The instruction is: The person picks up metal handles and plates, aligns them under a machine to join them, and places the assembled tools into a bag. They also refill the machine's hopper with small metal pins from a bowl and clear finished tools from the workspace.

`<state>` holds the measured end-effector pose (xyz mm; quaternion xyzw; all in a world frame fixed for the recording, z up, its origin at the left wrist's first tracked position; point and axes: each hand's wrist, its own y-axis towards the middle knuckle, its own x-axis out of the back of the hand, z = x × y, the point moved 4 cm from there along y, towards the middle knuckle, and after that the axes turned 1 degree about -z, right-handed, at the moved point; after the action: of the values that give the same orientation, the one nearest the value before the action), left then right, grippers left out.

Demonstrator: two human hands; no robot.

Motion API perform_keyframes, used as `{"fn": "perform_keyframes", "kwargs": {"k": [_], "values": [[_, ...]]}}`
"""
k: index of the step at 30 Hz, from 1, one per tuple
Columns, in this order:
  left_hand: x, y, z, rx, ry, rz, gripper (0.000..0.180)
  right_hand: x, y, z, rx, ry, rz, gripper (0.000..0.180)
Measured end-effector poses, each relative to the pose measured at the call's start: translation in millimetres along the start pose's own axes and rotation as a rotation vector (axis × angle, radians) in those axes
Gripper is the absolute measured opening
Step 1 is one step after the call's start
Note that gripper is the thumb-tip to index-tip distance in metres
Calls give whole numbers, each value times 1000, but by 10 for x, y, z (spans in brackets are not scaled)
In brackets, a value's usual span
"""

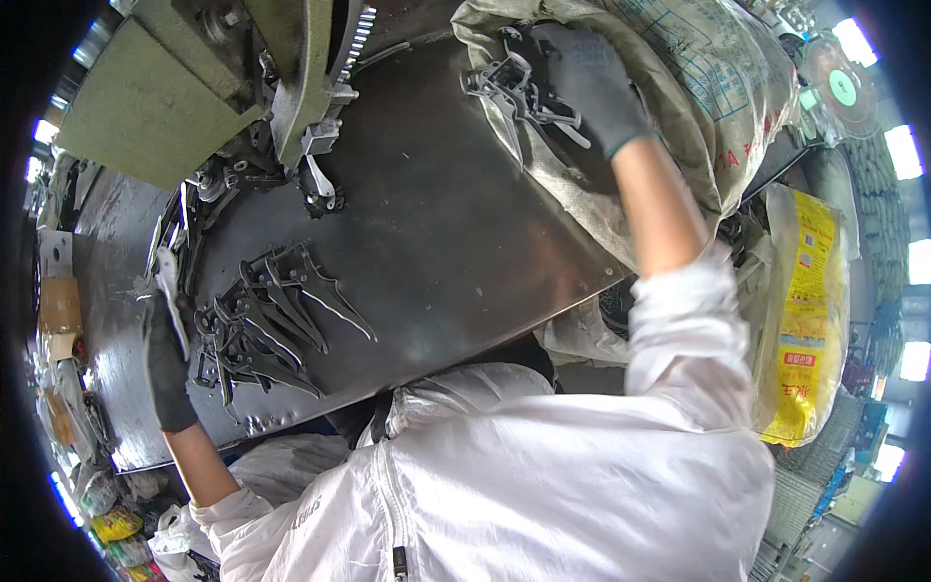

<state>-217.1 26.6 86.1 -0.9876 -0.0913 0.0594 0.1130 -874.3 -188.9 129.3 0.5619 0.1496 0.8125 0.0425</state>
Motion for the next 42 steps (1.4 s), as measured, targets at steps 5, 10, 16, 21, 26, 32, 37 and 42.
{"fn": "perform_keyframes", "kwargs": {"k": [5, 10, 16, 21, 26, 32, 37, 42], "values": [[-1595, -4, 324, -273, 727, 330, 39, -461, 74, -440, 567, -498, 365, 71], [-2522, -44, 559, 148, 209, 452, 43, -507, 42, -153, 787, -263, 225, 42], [-1954, 184, 795, 235, 45, 183, 39, -210, -128, 982, 336, -67, 162, 38], [-2038, 373, 573, 93, 231, 218, 40, -1002, -530, 1754, 20, 735, 456, 30], [-2077, 492, 514, 40, 293, 215, 40, -1260, -779, 2193, -498, 1549, 598, 20], [-2011, 638, 566, 55, 138, 212, 37, -1381, -850, 2503, -320, 1351, 518, 22], [-1979, 790, 878, 255, 72, 221, 27, -1891, -847, 2359, -146, 1184, 498, 26], [-1388, 697, 192, -454, 972, -30, 22, -1723, -1000, 2377, -413, 1330, 571, 36]]}}
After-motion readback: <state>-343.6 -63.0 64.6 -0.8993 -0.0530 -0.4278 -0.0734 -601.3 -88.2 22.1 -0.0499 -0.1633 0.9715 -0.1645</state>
